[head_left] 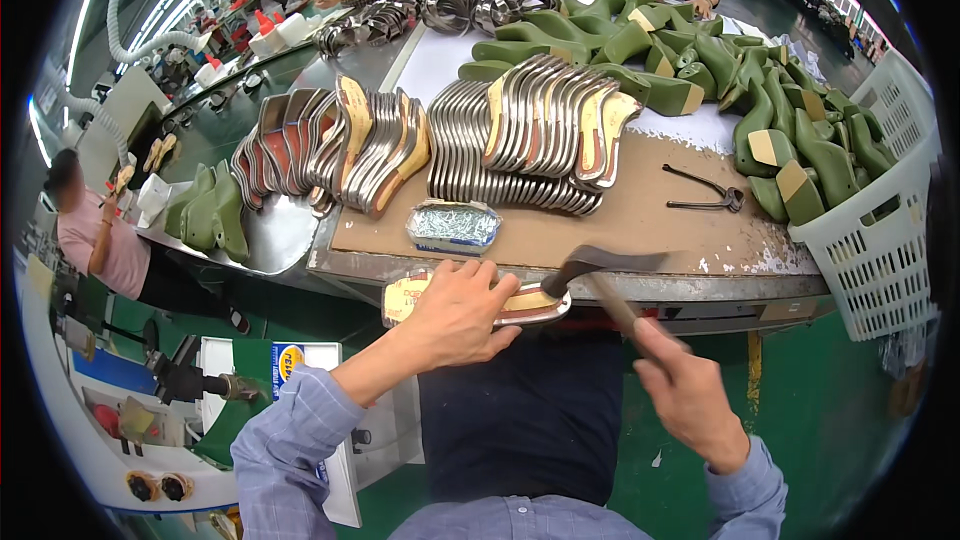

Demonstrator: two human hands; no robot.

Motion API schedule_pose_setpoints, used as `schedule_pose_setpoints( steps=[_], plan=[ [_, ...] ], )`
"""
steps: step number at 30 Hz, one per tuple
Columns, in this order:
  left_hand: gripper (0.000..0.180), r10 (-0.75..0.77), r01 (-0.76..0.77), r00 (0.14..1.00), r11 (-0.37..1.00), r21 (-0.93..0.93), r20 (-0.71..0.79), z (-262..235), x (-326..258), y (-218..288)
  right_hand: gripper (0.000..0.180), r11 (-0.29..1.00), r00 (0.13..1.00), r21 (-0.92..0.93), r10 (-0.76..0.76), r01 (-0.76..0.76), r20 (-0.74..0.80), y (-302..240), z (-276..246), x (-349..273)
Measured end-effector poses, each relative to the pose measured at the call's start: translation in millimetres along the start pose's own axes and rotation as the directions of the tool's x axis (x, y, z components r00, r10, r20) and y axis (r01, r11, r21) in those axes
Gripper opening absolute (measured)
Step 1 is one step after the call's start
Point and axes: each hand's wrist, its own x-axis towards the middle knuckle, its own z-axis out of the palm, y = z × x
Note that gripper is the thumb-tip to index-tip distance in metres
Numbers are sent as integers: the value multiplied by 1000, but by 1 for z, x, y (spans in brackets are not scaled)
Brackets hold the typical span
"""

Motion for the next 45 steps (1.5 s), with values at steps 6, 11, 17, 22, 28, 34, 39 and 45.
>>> schedule_pose_setpoints(
  steps=[6, 11, 17, 22, 28, 34, 39, 45],
  plan=[
    [47, -2, 2, 1000, 1000, -5, 18, 1, -5, -2, 57, 980, 885, -129, -193, 152, -424, 12, -37, -10],
    [48, 4, -3, 1000, 1000, -22, 24, 0, 0, 1, 62, 985, 902, 94, -92, 145, -422, 15, -9, -27],
    [48, -22, 25, 998, 999, -46, 53, -1, -6, -1, 49, 999, 963, -8, -36, 35, -266, 9, 4, 3],
    [49, -5, 7, 999, 999, -54, 34, 1, 1, 0, 51, 879, 794, 416, 75, 233, -603, 9, -26, -27],
    [46, -19, 22, 1000, 984, -175, 17, -3, 1, -4, 34, 919, 913, -393, -132, -33, -385, 61, -13, -4],
    [20, -311, 285, 945, 935, -213, -103, -2, 44, -76, 32, 919, 969, -394, -74, -25, -235, 170, -12, 28],
    [22, -487, 493, 870, 865, -92, 79, 24, 65, -118, 35, 701, 917, -685, -114, -199, -382, 242, -51, 91],
    [20, -504, 454, 856, 839, -300, -114, 33, 55, -119, 21, 512, 966, -848, -121, -136, -228, 268, -65, 116]
  ],
)
